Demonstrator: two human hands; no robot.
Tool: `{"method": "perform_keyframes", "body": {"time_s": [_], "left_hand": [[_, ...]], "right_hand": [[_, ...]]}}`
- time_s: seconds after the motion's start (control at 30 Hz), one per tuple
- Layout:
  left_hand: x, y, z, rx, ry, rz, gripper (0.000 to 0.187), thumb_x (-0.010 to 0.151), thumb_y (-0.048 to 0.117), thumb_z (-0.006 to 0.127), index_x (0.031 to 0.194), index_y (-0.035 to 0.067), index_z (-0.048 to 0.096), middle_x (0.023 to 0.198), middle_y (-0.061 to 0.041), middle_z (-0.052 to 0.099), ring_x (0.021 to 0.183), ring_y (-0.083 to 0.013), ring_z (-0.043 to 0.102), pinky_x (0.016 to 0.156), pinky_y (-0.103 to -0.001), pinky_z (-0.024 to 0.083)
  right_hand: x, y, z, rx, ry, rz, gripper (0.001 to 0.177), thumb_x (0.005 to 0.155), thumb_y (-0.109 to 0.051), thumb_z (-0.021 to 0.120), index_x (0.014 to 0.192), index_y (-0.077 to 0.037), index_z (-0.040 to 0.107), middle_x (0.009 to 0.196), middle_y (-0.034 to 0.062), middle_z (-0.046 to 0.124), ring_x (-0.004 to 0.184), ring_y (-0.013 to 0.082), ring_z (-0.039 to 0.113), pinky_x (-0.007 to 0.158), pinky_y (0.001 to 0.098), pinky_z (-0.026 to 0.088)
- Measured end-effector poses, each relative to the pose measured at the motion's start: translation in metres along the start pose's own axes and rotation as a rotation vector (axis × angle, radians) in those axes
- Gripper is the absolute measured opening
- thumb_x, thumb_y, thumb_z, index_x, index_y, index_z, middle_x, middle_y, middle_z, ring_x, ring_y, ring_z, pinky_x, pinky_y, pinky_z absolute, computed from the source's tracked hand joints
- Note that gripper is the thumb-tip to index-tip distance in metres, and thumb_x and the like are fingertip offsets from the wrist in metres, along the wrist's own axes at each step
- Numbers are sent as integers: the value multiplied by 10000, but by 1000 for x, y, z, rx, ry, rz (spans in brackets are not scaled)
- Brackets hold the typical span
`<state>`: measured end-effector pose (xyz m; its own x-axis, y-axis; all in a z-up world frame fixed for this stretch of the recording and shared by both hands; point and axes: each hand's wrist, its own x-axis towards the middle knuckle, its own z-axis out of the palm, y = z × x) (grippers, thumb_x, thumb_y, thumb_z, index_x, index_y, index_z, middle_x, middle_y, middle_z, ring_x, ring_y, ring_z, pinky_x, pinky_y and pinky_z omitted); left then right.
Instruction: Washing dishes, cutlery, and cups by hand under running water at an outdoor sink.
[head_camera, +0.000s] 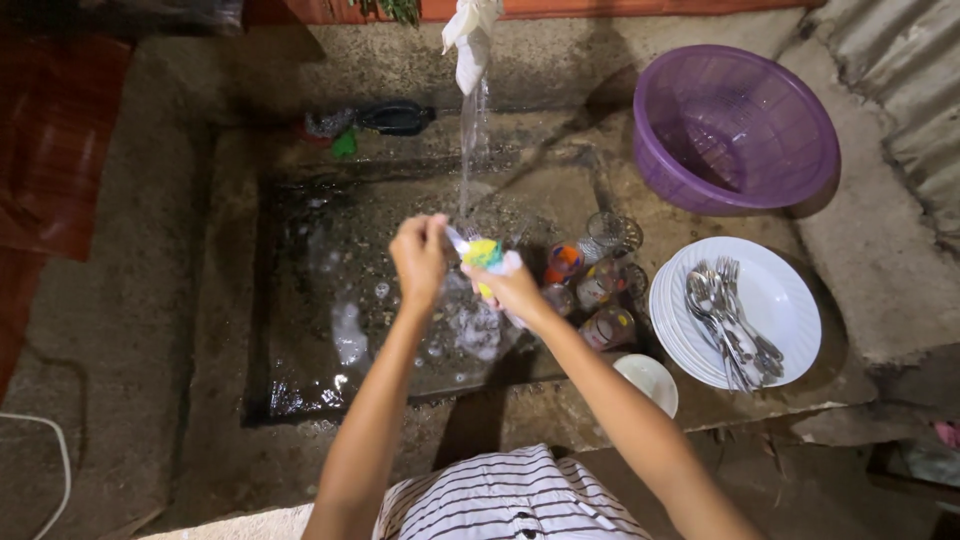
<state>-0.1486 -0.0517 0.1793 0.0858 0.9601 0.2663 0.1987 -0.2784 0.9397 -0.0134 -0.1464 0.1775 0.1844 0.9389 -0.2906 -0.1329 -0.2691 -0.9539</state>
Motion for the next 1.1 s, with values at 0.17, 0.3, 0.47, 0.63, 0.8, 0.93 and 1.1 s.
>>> {"method": "perform_keyframes", "body": {"time_s": [0.17,0.3,0.47,0.63,0.8,0.93,1.1], "left_hand": [[12,-19,-9,-130,107,-66,327,1033,263,612,873,-17,668,700,-39,601,600,-129,568,553,-308,461],[-9,-17,3,-328,70,-198,374,1082,348,501,849,66,580,666,14,537,590,-85,518,532,-280,447],[-24,-48,35,-434,12,-277,388,1086,350,555,831,60,597,720,32,554,640,-63,483,561,-267,400],[-12,-34,30,-576,-76,-307,377,1060,379,526,827,91,600,706,19,597,598,-78,539,554,-263,437],[-8,-30,27,-602,-13,-377,393,1063,407,500,819,107,567,686,12,588,562,-80,531,516,-263,445],[-19,-33,35,-582,26,-363,413,1068,415,490,803,106,559,660,1,594,525,-94,534,495,-268,448],[-40,-24,54,-440,-152,-328,409,1068,403,504,826,81,579,612,-1,539,517,-91,490,481,-282,404]], "right_hand": [[6,41,-16,-205,-1,-89,236,889,-242,787,971,-66,654,710,1,641,504,58,516,416,240,376],[18,53,-16,-213,92,-89,345,873,-262,815,997,-19,604,743,26,661,565,115,564,467,304,410],[27,43,-11,-284,42,-225,244,907,-230,773,1014,-23,699,784,-6,689,655,83,601,562,274,477],[30,55,-15,-271,12,-246,182,922,-173,732,1033,-30,721,792,7,679,668,87,586,576,279,476],[20,58,-18,-294,32,-277,238,900,-169,775,1079,-27,707,901,12,727,756,84,635,650,279,530],[-14,19,-23,-349,14,-177,291,884,-176,784,1115,-18,706,916,30,738,745,137,641,675,315,539],[-40,3,-34,-515,148,-483,505,795,-67,772,1276,-11,627,1059,106,760,956,165,711,844,335,543]]}}
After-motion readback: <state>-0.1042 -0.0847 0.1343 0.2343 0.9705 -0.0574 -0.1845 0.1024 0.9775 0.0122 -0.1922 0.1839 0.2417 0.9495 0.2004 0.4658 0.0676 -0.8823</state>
